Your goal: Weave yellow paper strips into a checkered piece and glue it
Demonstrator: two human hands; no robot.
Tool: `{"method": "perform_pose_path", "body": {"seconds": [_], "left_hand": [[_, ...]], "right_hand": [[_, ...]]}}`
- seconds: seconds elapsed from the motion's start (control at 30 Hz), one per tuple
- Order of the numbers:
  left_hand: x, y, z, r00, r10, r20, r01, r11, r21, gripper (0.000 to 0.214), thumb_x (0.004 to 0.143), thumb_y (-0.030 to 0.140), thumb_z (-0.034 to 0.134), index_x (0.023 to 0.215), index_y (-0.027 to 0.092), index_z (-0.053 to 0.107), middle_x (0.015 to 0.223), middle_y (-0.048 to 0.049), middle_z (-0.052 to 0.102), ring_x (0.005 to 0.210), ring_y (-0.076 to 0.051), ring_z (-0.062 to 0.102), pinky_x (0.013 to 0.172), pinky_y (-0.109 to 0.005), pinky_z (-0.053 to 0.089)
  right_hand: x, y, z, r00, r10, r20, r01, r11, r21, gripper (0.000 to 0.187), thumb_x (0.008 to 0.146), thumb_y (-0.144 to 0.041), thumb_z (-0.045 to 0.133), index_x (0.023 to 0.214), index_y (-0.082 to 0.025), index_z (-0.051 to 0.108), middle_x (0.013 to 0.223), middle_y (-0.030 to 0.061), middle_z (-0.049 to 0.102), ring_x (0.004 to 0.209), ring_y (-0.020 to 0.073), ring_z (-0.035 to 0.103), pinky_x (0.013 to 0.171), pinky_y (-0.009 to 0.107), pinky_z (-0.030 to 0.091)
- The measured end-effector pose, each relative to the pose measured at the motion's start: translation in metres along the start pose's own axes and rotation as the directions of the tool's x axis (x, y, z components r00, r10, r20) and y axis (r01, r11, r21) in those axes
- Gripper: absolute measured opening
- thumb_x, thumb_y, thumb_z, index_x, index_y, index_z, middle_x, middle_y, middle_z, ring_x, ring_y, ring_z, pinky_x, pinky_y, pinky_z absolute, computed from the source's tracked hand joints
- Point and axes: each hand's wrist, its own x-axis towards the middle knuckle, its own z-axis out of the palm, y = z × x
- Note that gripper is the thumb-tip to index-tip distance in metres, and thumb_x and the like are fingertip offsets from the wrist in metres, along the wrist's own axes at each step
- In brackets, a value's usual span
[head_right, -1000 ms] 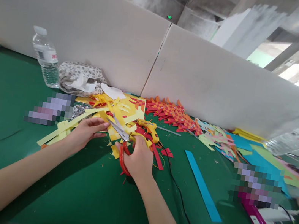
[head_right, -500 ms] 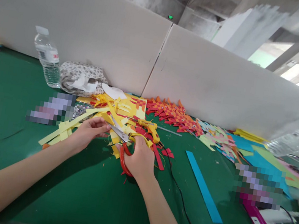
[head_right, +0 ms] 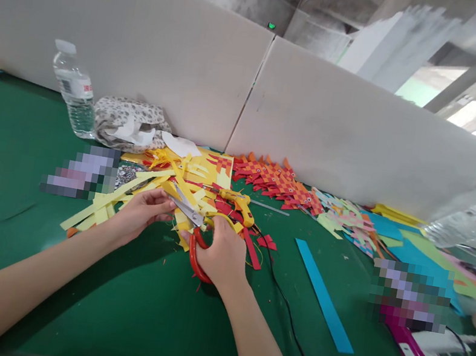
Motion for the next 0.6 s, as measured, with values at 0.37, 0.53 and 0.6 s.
{"method": "perform_pose_path", "body": {"seconds": [0.37,0.53,0.6], "left_hand": [[-0.0024,-0.0017,0.0039,0.998,0.048,-0.041,-0.048,0.999,0.005,0.023,0.057,0.028,0.078,0.065,0.017,0.059,0.063,0.0038,0.064,0.061,-0.008,0.059,0.059,-0.019,0.051],[-0.004,-0.0023,0.0061,0.998,0.046,-0.049,-0.047,0.999,-0.008,0.023,0.058,0.028,0.078,0.066,0.017,0.06,0.064,0.0035,0.064,0.061,-0.008,0.06,0.06,-0.019,0.051],[-0.0044,-0.0027,0.0065,0.998,0.038,-0.045,-0.039,0.999,-0.019,0.023,0.058,0.028,0.078,0.067,0.017,0.06,0.064,0.0034,0.064,0.061,-0.008,0.06,0.06,-0.019,0.051]], "right_hand": [[-0.0014,-0.0045,-0.0006,0.999,0.0,-0.052,-0.004,0.997,-0.071,0.04,0.073,-0.057,0.052,0.087,-0.019,0.048,0.08,0.0052,0.063,0.067,0.0208,0.06,0.051,0.026,0.033],[-0.0022,-0.0039,0.0024,0.998,-0.012,-0.055,0.008,0.998,-0.066,0.037,0.075,-0.056,0.051,0.082,-0.02,0.045,0.073,0.0033,0.061,0.062,0.0186,0.059,0.049,0.025,0.031],[-0.0022,-0.0036,0.0026,0.998,-0.017,-0.056,0.014,0.998,-0.061,0.036,0.074,-0.056,0.051,0.079,-0.02,0.044,0.07,0.0019,0.06,0.06,0.0175,0.058,0.049,0.025,0.03]]}}
